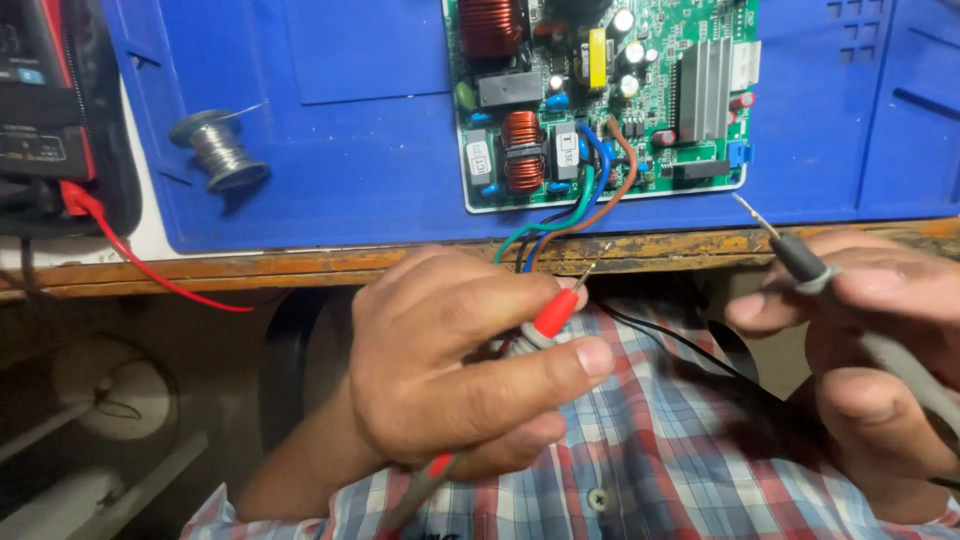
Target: Using a digital multimeter to test components on a printed circuit board.
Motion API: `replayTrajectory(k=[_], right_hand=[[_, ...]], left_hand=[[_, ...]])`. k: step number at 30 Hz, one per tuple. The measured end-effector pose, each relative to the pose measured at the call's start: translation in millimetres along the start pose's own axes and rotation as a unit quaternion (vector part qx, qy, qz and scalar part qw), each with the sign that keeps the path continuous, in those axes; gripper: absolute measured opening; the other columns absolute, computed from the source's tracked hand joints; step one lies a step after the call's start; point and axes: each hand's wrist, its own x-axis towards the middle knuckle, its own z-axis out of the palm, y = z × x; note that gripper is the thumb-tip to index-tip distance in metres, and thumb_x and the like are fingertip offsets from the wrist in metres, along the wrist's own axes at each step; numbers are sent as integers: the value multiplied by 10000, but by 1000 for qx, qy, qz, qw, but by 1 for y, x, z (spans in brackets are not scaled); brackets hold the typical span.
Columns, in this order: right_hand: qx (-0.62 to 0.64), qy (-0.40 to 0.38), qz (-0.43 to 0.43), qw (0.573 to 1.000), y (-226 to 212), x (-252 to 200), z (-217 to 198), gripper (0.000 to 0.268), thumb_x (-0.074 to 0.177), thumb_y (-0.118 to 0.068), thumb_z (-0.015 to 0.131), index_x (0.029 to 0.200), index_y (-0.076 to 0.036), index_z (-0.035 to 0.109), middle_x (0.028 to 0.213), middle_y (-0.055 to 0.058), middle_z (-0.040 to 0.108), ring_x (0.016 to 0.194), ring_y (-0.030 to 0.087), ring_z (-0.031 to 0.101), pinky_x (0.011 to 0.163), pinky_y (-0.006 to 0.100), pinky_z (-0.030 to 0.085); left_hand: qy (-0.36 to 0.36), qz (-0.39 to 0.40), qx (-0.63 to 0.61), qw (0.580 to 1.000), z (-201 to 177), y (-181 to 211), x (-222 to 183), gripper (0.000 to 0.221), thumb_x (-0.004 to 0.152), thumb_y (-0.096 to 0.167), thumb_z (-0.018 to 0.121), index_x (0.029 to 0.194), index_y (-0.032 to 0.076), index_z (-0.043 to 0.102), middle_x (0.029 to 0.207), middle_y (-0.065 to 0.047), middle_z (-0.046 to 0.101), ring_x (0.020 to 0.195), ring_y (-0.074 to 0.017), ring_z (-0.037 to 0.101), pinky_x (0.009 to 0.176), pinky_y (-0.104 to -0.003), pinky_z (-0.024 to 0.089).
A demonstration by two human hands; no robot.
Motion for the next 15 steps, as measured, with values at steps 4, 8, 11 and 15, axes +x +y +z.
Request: replayTrajectory(k=[4,8,11,15], right_hand=[[-42,-11,-10,999,0,24,-1,503,1207,-426,479,1572,-89,561,1362,174,774,1270,278,877,1257,432,722],[-94,-27,-21,995,-9,50,1,628,1159,-507,419,1420,15,651,1352,220,719,1167,318,877,1087,415,726],[-140,-24,14,990,-21,56,6,540,1099,-363,474,1356,60,688,1337,274,776,1145,317,824,1079,406,663],[-159,-47,6,986,-13,52,-5,407,1080,-221,565,1345,68,673,1347,283,756,1303,386,806,1156,433,644]], left_hand=[[-8,111,184,977,10,-5,15,196,1257,344,636,1283,279,819,1198,-19,926,1067,-235,878,1159,-560,474],[-9,122,236,964,26,-16,9,100,1315,275,923,1370,229,853,1285,-64,996,1301,-265,936,1348,-770,248],[-12,94,257,962,24,-17,10,100,1300,256,895,1379,234,839,1354,-77,961,1333,-276,897,1292,-843,213],[-19,84,250,964,24,-18,10,101,1292,278,889,1370,246,834,1363,-66,950,1349,-266,867,1287,-856,198]])
